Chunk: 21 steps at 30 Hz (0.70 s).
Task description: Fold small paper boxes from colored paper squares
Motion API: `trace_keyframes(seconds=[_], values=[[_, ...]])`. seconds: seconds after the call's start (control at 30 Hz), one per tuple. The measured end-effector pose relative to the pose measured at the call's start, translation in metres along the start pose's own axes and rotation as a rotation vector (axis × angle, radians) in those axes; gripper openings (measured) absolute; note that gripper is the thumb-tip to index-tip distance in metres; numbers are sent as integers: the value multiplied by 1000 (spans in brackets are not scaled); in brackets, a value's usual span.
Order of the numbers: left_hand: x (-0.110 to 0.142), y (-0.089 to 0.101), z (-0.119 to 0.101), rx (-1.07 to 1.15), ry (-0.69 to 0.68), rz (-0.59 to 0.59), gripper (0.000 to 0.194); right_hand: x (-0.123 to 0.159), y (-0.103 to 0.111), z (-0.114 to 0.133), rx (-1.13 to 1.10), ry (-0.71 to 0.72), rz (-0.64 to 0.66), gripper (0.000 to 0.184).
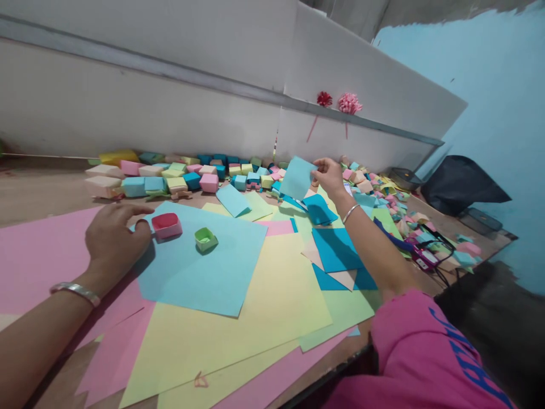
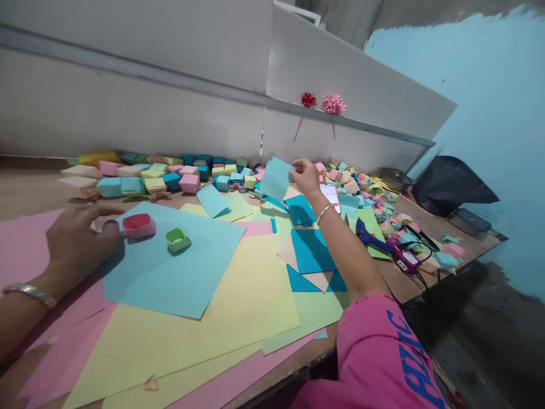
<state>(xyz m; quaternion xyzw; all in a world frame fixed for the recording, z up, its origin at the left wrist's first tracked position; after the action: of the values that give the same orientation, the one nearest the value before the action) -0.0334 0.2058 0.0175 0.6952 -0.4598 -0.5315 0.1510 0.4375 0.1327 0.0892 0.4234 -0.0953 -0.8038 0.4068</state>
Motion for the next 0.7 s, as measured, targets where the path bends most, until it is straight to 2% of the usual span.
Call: trace_keyframes(seconds=[0.13, 0.23, 0.3, 0.37, 0.47, 0.57, 0.63, 0.7], values=[[-2, 5, 0, -9, 15, -8, 25, 17, -10, 8, -245, -100, 52, 24], [-10, 19, -6, 15, 33, -34, 30, 34, -15, 26, -411, -117, 144, 31], [-17, 34, -19, 76, 56, -20, 32, 47, -18, 40, -495, -113, 213, 32], [-21, 51, -43, 194, 59, 32, 35, 59, -20, 57, -561, -102, 284, 30], [-14, 70, -93, 405, 33, 251, 41, 76, -27, 91, -642, -45, 426, 24], [13, 69, -138, 523, -20, 597, 46, 91, -38, 130, -675, 36, 568, 18], [34, 65, -152, 535, -39, 719, 42, 101, -47, 150, -673, 75, 646, 17], [52, 60, -152, 530, 1, 812, 24, 109, -54, 161, -655, 96, 655, 19]])
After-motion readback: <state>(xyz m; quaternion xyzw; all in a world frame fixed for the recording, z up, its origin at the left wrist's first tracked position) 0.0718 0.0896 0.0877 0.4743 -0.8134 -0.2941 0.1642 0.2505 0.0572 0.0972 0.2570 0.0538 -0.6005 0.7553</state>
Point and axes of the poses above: each hand's wrist, its own x-axis away from the middle knuckle, its own y-axis out of the back of the hand, z = x × y, the point moved 6 cm from there along -x, towards the middle knuckle, and after that the axes turned 11 degrees about y, right-handed, at the moved point
